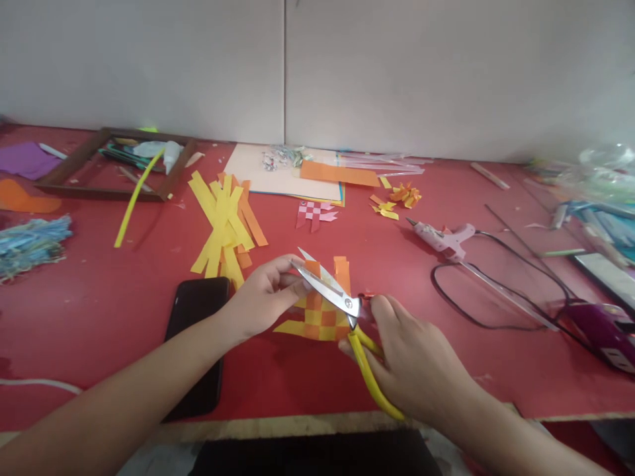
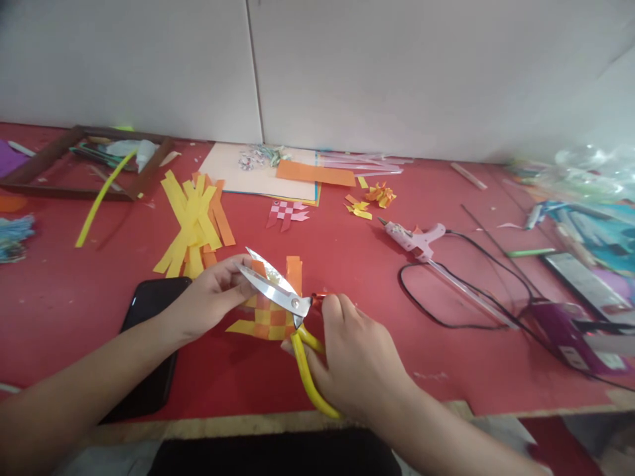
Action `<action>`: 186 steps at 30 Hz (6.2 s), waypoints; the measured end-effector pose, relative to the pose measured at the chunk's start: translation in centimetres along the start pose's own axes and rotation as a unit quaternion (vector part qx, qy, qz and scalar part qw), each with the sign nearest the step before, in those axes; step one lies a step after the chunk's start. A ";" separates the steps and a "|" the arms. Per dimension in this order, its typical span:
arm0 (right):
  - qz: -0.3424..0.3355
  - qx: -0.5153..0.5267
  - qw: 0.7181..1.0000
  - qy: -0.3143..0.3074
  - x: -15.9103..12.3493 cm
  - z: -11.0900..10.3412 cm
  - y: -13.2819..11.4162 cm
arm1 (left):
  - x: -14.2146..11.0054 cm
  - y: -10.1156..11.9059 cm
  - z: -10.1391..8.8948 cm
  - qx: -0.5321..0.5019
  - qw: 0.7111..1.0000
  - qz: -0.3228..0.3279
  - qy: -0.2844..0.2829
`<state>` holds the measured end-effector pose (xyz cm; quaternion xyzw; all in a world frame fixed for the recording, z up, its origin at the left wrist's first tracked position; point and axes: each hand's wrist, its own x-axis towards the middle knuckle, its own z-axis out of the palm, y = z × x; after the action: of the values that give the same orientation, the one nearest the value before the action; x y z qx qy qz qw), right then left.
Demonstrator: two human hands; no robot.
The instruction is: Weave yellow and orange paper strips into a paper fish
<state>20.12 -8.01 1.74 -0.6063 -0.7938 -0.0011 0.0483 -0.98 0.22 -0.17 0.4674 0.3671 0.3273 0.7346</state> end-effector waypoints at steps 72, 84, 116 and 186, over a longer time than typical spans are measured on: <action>0.207 0.715 0.667 -0.013 4.5 2.3 0.0 | -0.1 0.2 -0.1 0.118 0.993 -0.001 -0.003; 0.230 0.676 0.700 -0.009 4.3 1.9 -1.4 | -0.6 0.8 0.6 0.269 0.962 0.040 0.012; 0.038 0.145 0.984 -0.094 0.2 0.4 1.2 | 0.0 0.5 0.3 0.091 0.992 0.060 0.063; 0.169 -0.081 0.980 -0.072 1.3 1.3 11.1 | -0.2 -0.2 -0.1 0.122 0.986 -0.091 -0.063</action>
<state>30.38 -3.77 -0.10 -0.7321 -0.6785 -0.0141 -0.0587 -1.18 0.04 -0.33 0.5379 0.3985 0.1817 0.7203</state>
